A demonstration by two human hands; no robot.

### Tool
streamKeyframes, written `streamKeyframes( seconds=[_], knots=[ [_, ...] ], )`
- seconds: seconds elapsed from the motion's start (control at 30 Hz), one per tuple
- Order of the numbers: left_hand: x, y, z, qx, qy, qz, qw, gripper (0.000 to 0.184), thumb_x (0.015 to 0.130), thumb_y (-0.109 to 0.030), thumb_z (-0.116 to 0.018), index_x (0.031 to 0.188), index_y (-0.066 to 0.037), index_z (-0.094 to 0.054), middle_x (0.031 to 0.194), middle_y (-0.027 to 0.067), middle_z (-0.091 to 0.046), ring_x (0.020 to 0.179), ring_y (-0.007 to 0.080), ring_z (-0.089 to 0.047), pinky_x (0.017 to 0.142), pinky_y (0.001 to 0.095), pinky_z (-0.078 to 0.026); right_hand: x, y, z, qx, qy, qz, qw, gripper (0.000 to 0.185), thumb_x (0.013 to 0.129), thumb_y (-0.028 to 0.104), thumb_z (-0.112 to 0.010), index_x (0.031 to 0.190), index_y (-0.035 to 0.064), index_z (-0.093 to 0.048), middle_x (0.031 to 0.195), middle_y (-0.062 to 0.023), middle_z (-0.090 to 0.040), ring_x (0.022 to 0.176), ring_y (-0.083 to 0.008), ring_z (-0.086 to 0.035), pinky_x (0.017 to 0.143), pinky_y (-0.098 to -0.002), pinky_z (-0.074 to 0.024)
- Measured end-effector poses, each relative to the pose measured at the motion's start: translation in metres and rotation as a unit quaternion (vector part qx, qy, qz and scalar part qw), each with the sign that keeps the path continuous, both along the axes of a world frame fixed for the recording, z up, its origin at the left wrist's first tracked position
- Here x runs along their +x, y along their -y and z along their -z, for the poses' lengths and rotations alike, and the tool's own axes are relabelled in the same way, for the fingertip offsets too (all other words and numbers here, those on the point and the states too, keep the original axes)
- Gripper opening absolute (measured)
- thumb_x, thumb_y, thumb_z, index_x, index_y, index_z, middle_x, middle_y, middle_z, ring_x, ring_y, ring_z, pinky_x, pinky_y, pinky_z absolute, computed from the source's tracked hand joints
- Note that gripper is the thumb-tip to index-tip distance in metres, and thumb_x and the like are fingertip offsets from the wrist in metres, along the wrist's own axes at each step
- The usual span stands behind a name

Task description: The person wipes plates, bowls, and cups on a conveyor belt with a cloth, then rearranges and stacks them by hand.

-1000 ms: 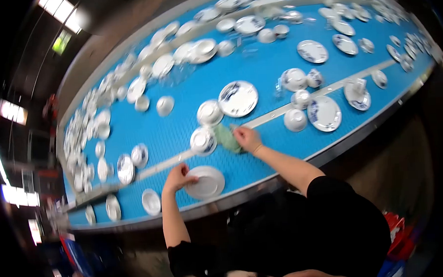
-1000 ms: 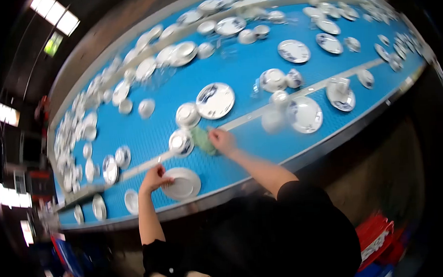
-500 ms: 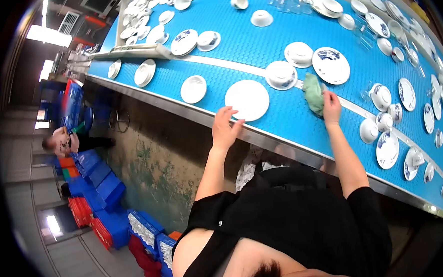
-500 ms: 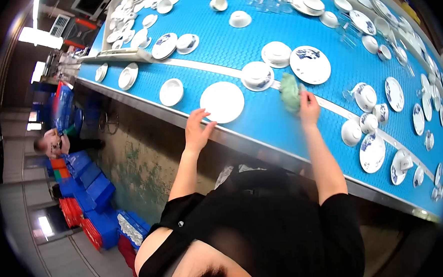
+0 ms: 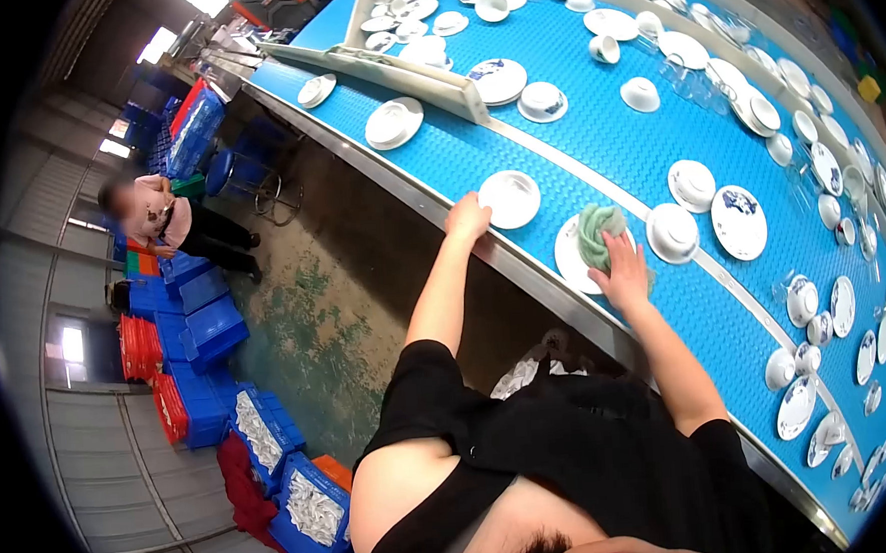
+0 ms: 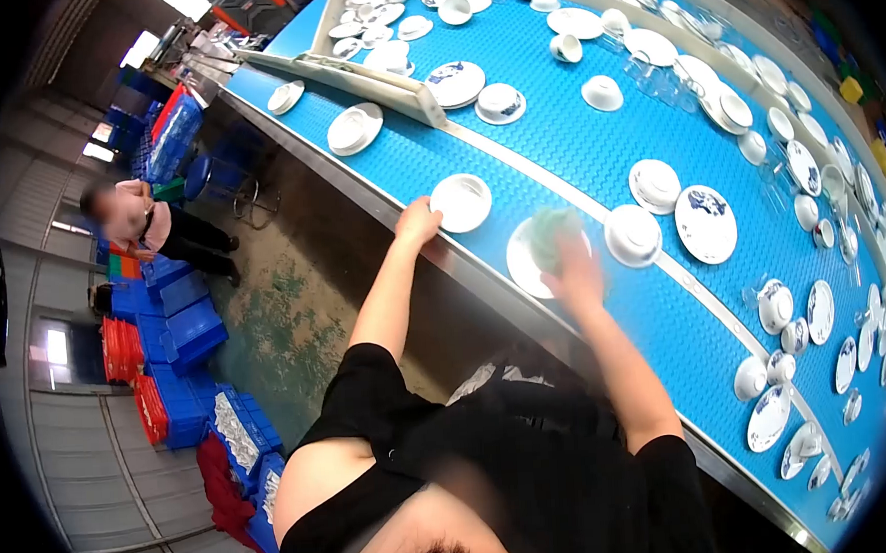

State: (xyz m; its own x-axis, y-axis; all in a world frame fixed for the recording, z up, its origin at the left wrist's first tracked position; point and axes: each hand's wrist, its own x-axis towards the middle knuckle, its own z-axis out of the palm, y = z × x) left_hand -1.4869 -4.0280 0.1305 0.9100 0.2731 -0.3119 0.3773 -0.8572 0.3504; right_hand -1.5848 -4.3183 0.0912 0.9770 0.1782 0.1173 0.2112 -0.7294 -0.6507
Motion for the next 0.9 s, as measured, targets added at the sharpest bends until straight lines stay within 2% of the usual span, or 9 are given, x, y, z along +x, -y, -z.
streamKeyframes(
  seconds=[0.17,0.23,0.3,0.43,0.5,0.57,0.63,0.7,0.9],
  knots=[
    [-0.006,-0.002,0.002,-0.157,0.037,-0.055,0.985,0.036,0.072,-0.018,-0.054,0.102,0.0,-0.056,0.077,0.0157,-0.064,0.071,0.0278,-0.063,0.067,0.0367,-0.049,0.019,-0.045,0.018,-0.058,0.043,0.018,0.997,0.053,0.069,0.013,-0.062,0.119,0.0096,-0.046,0.123,-0.013,-0.047,0.115,-0.0301,-0.043,0.1,-0.0417,-0.0281],
    [-0.014,0.004,-0.005,-0.227,0.073,-0.074,0.968,0.033,0.073,-0.015,-0.054,0.101,0.003,-0.054,0.07,0.012,-0.062,0.046,0.0169,-0.056,0.048,0.032,-0.047,0.027,-0.06,0.023,0.069,-0.06,-0.154,0.984,0.041,0.072,0.014,-0.062,0.112,0.0112,-0.051,0.112,-0.0149,-0.055,0.109,-0.0334,-0.048,0.098,-0.0427,-0.0325],
    [-0.02,0.013,-0.002,-0.3,0.065,-0.057,0.95,0.032,0.075,-0.013,-0.054,0.102,0.003,-0.054,0.069,0.0098,-0.062,0.046,0.0157,-0.055,0.048,0.0299,-0.046,0.022,-0.05,0.013,0.101,-0.075,-0.16,0.979,0.036,0.073,0.01,-0.06,0.108,0.0105,-0.053,0.104,-0.0144,-0.058,0.099,-0.0287,-0.055,0.088,-0.0352,-0.0414],
    [-0.03,0.027,-0.01,-0.359,0.021,-0.007,0.933,0.032,0.078,-0.012,-0.054,0.107,0.002,-0.053,0.079,0.012,-0.063,0.051,0.0141,-0.056,0.048,0.0274,-0.046,-0.011,-0.009,0.01,0.24,-0.117,-0.056,0.962,0.031,0.077,0.01,-0.062,0.107,0.01,-0.053,0.094,-0.0047,-0.06,0.087,-0.0133,-0.054,0.079,-0.0279,-0.043],
    [-0.033,0.035,0.003,-0.369,-0.011,0.02,0.929,0.036,0.079,-0.014,-0.054,0.112,0.001,-0.05,0.086,0.0135,-0.063,0.062,0.0146,-0.059,0.05,0.0271,-0.047,-0.046,0.034,0.01,0.438,-0.246,0.081,0.861,0.03,0.078,0.012,-0.063,0.106,0.0109,-0.053,0.093,-0.0011,-0.058,0.087,-0.0108,-0.053,0.077,-0.0264,-0.0429],
    [-0.035,0.045,0.002,-0.279,-0.081,0.114,0.95,0.041,0.08,-0.015,-0.053,0.117,0.001,-0.046,0.088,0.0147,-0.062,0.072,0.022,-0.061,0.058,0.032,-0.05,-0.089,0.085,0.006,0.468,-0.249,0.174,0.83,0.027,0.079,0.014,-0.064,0.104,0.0119,-0.053,0.093,0.0005,-0.056,0.085,-0.0087,-0.052,0.075,-0.0241,-0.0424],
    [-0.038,0.06,0.001,-0.164,0.022,0.172,0.971,0.043,0.082,-0.018,-0.054,0.119,0.0,-0.044,0.098,0.0179,-0.059,0.088,0.0308,-0.058,0.074,0.0396,-0.047,-0.126,0.128,-0.011,0.533,-0.208,0.255,0.78,0.023,0.079,0.015,-0.064,0.099,0.0123,-0.053,0.091,0.0009,-0.056,0.083,-0.0088,-0.051,0.072,-0.0223,-0.0416],
    [-0.046,0.089,-0.021,-0.082,0.208,0.183,0.957,0.043,0.082,-0.02,-0.055,0.119,-0.001,-0.045,0.108,0.0202,-0.054,0.1,0.0362,-0.05,0.087,0.0439,-0.039,-0.166,0.164,-0.022,0.52,-0.168,0.298,0.783,0.018,0.079,0.016,-0.065,0.092,0.0128,-0.052,0.089,0.0012,-0.055,0.08,-0.0085,-0.05,0.07,-0.0222,-0.041],
    [-0.044,0.215,-0.04,-0.098,0.266,0.362,0.888,0.048,0.073,-0.022,-0.066,0.113,-0.002,-0.049,0.111,0.0179,-0.051,0.105,0.0346,-0.046,0.091,0.0414,-0.036,-0.268,0.258,-0.015,0.519,0.018,0.497,0.696,0.016,0.079,0.01,-0.061,0.078,0.0123,-0.045,0.082,0.0018,-0.052,0.073,-0.007,-0.048,0.065,-0.0234,-0.0402]
  ],
)
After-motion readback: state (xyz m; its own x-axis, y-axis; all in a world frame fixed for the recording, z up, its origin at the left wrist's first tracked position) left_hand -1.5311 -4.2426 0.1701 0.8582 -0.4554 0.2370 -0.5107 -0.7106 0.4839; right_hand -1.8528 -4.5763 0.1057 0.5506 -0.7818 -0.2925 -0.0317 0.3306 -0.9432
